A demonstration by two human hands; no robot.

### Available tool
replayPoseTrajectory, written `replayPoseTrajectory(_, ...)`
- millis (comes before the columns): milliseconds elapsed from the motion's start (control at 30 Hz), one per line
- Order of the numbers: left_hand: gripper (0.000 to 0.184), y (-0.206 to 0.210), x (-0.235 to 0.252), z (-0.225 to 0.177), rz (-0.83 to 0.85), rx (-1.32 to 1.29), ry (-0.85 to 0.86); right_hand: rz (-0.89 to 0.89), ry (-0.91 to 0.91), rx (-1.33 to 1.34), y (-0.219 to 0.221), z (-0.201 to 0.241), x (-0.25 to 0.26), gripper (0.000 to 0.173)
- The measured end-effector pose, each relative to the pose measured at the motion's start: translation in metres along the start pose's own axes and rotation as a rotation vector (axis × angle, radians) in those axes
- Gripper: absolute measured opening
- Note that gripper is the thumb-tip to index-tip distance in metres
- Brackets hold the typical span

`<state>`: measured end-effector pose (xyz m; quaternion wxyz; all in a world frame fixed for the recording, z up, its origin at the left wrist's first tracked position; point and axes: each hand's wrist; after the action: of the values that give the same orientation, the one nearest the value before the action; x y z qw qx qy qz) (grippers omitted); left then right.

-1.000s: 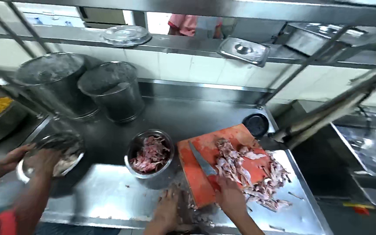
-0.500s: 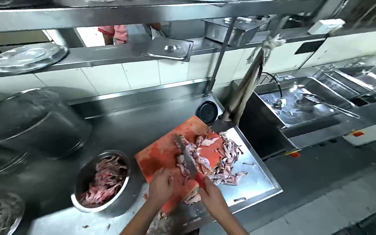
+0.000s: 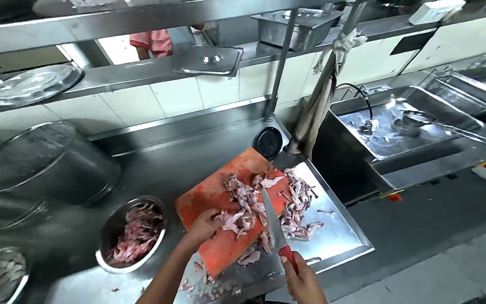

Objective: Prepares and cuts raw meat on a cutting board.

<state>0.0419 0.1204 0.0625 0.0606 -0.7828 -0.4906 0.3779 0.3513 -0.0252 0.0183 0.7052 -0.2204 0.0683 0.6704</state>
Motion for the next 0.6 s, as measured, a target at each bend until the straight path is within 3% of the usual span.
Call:
replayPoseTrajectory(67,0.031,0.002,-0.018,0.016,-0.019,-0.210,-0.087,0.060,-0.074,-0.017,0.011,0.011,0.006,0.031)
replayPoseTrajectory(167,0.034,0.016,-0.025,0.061,-0.098,0.115,-0.231,0.172,-0.124,-0.133,0.030,0.026,0.018,0.025)
replayPoseTrajectory(233,0.037,0.026,-0.034,0.078,-0.133,0.222,-0.275,0.237,-0.145,-0.257,0.046,0.041,0.019,0.034)
replayPoseTrajectory(300,0.040,0.032,-0.045,0.082,-0.142,0.246,-0.295,0.299,-0.141,-0.399,0.061,0.050,0.015,0.053)
replayPoseTrajectory(467,0.049,0.038,-0.064,0.062,-0.254,0.514,-0.402,0.342,-0.002,-0.625,0.084,0.053,-0.011,0.046)
replayPoseTrajectory(533,0.054,0.041,-0.060,0.060,-0.359,0.597,-0.263,0.368,0.059,-0.660,0.089,0.049,-0.018,0.041)
replayPoseTrajectory(600,0.056,0.042,-0.047,0.064,-0.385,0.635,-0.003,0.393,0.115,-0.688,0.093,0.043,-0.022,0.043)
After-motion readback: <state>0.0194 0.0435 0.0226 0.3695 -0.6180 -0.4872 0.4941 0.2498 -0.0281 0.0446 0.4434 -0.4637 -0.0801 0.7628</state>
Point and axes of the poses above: each hand's wrist, its own x-axis towards the middle knuckle, its own y-axis out of the palm, z = x × y, and after that the axes turned 14 degrees about x, right-handed
